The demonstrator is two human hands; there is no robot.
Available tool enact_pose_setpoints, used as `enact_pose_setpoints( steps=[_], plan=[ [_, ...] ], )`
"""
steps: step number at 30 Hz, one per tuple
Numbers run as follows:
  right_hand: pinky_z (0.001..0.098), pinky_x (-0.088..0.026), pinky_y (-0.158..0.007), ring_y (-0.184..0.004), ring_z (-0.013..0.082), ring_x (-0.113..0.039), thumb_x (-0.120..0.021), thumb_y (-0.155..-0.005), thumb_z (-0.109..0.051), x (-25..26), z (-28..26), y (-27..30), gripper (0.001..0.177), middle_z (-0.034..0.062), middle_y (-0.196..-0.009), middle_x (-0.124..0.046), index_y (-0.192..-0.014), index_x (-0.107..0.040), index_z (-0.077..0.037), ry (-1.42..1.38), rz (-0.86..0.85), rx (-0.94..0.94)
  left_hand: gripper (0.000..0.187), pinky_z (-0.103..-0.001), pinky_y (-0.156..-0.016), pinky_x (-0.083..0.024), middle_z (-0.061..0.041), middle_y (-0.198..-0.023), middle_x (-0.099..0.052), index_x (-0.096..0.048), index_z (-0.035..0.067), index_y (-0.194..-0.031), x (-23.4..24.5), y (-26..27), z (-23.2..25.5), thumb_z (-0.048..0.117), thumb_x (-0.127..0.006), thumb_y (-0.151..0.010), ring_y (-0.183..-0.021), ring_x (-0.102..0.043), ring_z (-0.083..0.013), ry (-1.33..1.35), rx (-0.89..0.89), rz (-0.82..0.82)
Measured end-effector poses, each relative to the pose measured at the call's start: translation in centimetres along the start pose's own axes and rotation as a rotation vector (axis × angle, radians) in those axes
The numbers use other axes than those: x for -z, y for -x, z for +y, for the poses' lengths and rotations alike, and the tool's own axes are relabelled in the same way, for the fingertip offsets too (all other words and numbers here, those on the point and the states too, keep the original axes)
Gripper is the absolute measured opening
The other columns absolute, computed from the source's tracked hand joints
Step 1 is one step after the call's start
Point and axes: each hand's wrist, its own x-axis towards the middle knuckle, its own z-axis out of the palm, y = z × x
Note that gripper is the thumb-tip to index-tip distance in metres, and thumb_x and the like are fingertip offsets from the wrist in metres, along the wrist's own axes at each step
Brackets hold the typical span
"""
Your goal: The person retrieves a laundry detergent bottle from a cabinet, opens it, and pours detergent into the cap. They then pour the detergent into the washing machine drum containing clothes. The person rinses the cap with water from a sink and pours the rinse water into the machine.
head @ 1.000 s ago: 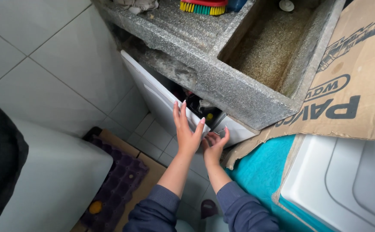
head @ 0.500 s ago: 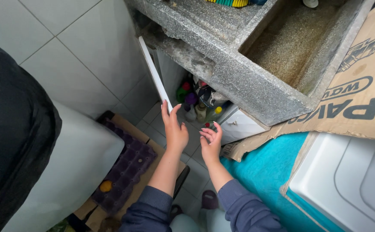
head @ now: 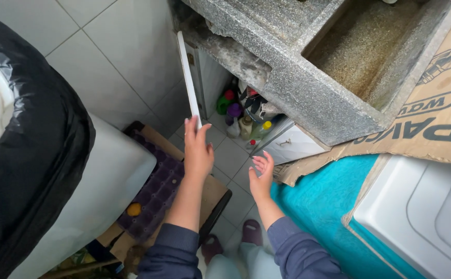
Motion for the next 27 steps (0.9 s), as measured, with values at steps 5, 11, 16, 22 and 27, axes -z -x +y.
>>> enact_pose_setpoints(
  steps=[5,11,16,22,27],
  plan=[
    [0.0368,-0.049,-0.099,-0.118,0.0265,-0.063,-0.066,-0.084,0.003,0.6,0.6,-1.4,0.074,0.011,-0.124,-0.063,-0.149,-0.032,-0.011,-0.002,0.011,0.046,0.048,-0.059,-0.112,-0.04,-0.02,-0.15,-0.047,-0.065,0.005,-0.123,0.1,0.0,2.7,-0.015,-0.062,-0.08,-0.145,-0.04,-0.0411,-0.244,-0.246,0.139],
    [0.0366,-0.049,-0.097,-0.122,0.0251,-0.059,-0.069,-0.092,-0.007,1.4,-0.8,-4.0,0.072,0.0112,-0.131,-0.058,-0.152,-0.03,-0.011,-0.034,0.036,0.147,0.047,-0.043,-0.115,-0.043,-0.015,-0.145,-0.055,-0.059,0.01,-0.138,-4.3,1.8,4.8,0.014,-0.067,-0.092,-0.136,-0.054,-0.0326,0.056,-0.467,0.202],
    [0.0364,-0.048,-0.098,-0.124,0.0245,-0.057,-0.071,-0.093,-0.014,1.0,-0.9,-5.8,0.073,0.0105,-0.135,-0.056,-0.152,-0.029,-0.012,-0.057,0.037,0.174,0.06,-0.053,-0.113,-0.043,-0.023,-0.15,-0.05,-0.052,0.004,-0.143,-6.8,2.2,3.6,0.023,-0.073,-0.09,-0.138,-0.05,-0.0442,0.286,-0.51,0.219],
    [0.0372,-0.048,-0.1,-0.126,0.0266,-0.055,-0.069,-0.094,-0.01,-0.6,1.8,-7.9,0.072,0.0122,-0.137,-0.054,-0.152,-0.027,-0.01,-0.043,0.048,0.236,0.069,-0.061,-0.115,-0.033,-0.028,-0.154,-0.042,-0.047,0.003,-0.148,-9.5,1.8,-0.3,0.028,-0.075,-0.09,-0.142,-0.04,-0.0519,0.354,-0.55,0.273],
    [0.0361,-0.046,-0.1,-0.126,0.0279,-0.055,-0.077,-0.084,0.001,-3.6,10.7,-11.0,0.081,0.0141,-0.135,-0.055,-0.151,-0.032,-0.009,-0.099,0.092,0.203,0.063,-0.059,-0.118,-0.03,-0.022,-0.153,-0.049,-0.054,0.01,-0.145,-16.1,2.1,-4.7,0.032,-0.075,-0.09,-0.143,-0.044,-0.0457,0.227,-0.549,0.244]
  ],
)
